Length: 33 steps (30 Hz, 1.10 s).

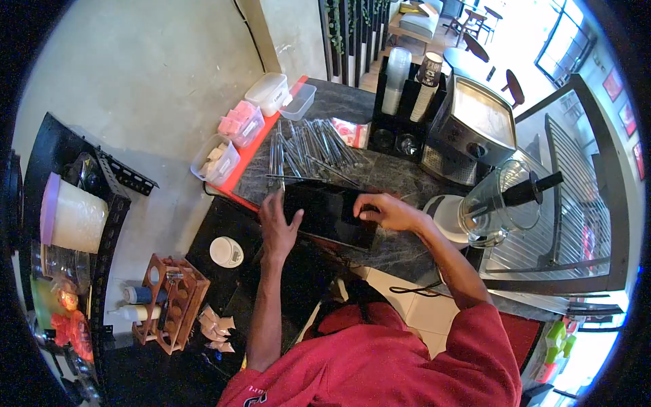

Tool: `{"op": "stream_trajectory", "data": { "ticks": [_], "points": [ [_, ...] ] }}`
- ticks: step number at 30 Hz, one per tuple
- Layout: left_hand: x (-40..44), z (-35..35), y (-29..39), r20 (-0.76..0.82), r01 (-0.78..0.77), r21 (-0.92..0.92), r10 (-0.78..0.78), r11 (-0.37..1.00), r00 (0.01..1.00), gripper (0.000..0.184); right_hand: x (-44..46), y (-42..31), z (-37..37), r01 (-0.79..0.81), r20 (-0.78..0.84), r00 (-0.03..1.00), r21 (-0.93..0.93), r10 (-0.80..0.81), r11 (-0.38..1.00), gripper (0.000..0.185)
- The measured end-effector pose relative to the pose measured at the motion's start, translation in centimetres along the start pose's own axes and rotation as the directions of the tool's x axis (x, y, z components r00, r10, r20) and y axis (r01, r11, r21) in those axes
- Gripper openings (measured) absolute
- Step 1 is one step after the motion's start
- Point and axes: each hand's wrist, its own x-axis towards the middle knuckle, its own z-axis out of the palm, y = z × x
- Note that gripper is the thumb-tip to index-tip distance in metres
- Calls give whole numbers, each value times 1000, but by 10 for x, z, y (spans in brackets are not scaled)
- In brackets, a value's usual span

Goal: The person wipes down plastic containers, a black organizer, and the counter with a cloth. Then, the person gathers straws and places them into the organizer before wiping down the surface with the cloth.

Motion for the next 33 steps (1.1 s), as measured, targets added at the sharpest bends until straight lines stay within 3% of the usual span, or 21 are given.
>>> {"op": "stream_trajectory", "data": {
  "ticks": [3, 5, 6, 7, 9, 10, 12, 13, 19, 22, 23, 24, 25, 26, 27, 28, 29, 30, 31, 32, 33],
  "points": [
    [33, 8, 25, 153, -320, -256, 365, 912, 918, 63, 7, 14, 1, 50, -79, 996, -12, -51, 999, 13],
    [42, 21, 33, 309, -429, -137, 450, 893, 838, 69, 15, 11, 7, -128, -249, 956, 110, 152, 986, 14],
    [45, 23, 39, 250, -466, -107, 478, 878, 842, 64, 21, 29, 14, -53, -409, 910, 48, 68, 997, 15],
    [54, 26, 38, 246, -471, -108, 483, 875, 840, 64, 26, 33, 18, -51, -414, 908, 44, 65, 998, 15],
    [70, 38, 34, 449, -407, -183, 444, 895, 775, 63, 33, 41, 22, 26, -757, 654, -3, -19, 1000, 16],
    [65, 38, 38, 366, -373, -227, 434, 900, 823, 65, 39, 42, 18, 44, -790, 610, 102, 54, 994, 17],
    [62, 34, 41, 377, -335, -196, 386, 922, 842, 66, 42, 42, 8, 254, -844, 524, 283, 114, 925, 17],
    [60, 30, 45, 391, -287, -164, 330, 944, 859, 67, 37, 31, -3, 226, -788, 570, 423, 233, 878, 18],
    [46, 8, 58, 278, -187, -167, 228, 968, 933, 64, 45, 53, -19, 359, -668, 739, 498, 85, 789, 20],
    [37, -4, 46, 228, -99, -166, 136, 981, 964, 63, 35, 60, -23, 244, -617, 753, 585, 229, 774, 23],
    [34, -10, 42, 239, -16, -172, 58, 985, 969, 62, 29, 96, -23, 123, -629, 752, 424, 194, 897, 26],
    [29, -16, 40, 227, 69, -218, -18, 974, 974, 60, 22, 136, -15, -75, -632, 769, 59, 95, 995, 34],
    [24, -12, 31, 228, 66, -218, -14, 974, 973, 60, 13, 159, -2, -250, -599, 801, -321, 8, 913, 46],
    [19, -1, 17, 181, 140, -337, -82, 931, 980, 59, -2, 155, 17, -427, -503, 842, -399, 195, 812, 72],
    [16, 8, 6, 139, 202, -453, -156, 868, 978, 59, -8, 166, 40, -461, -435, 862, -456, 261, 761, 79],
    [13, 12, 3, 222, 315, -546, -228, 776, 948, 59, -12, 176, 60, -485, -366, 870, -515, 330, 707, 86],
    [11, 18, 3, 217, 314, -547, -231, 776, 949, 59, -18, 159, 69, -479, -409, 875, -655, 259, 585, 72],
    [9, 24, 4, 289, 411, -570, -294, 712, 911, 59, -17, 162, 64, -472, -405, 879, -661, 252, 583, 72],
    [9, 28, 5, 362, 502, -585, -350, 636, 864, 59, -16, 173, 57, -466, -498, 824, -328, 269, 822, 60],
    [13, 22, 11, 549, 691, -414, -443, 592, 709, 56, -17, 184, 54, -362, -562, 758, 57, 330, 930, 49],
    [9, 30, 11, 544, 666, -453, -409, 592, 733, 54, -19, 194, 59, -277, -766, 605, 54, 218, 959, 23]
  ]
}}
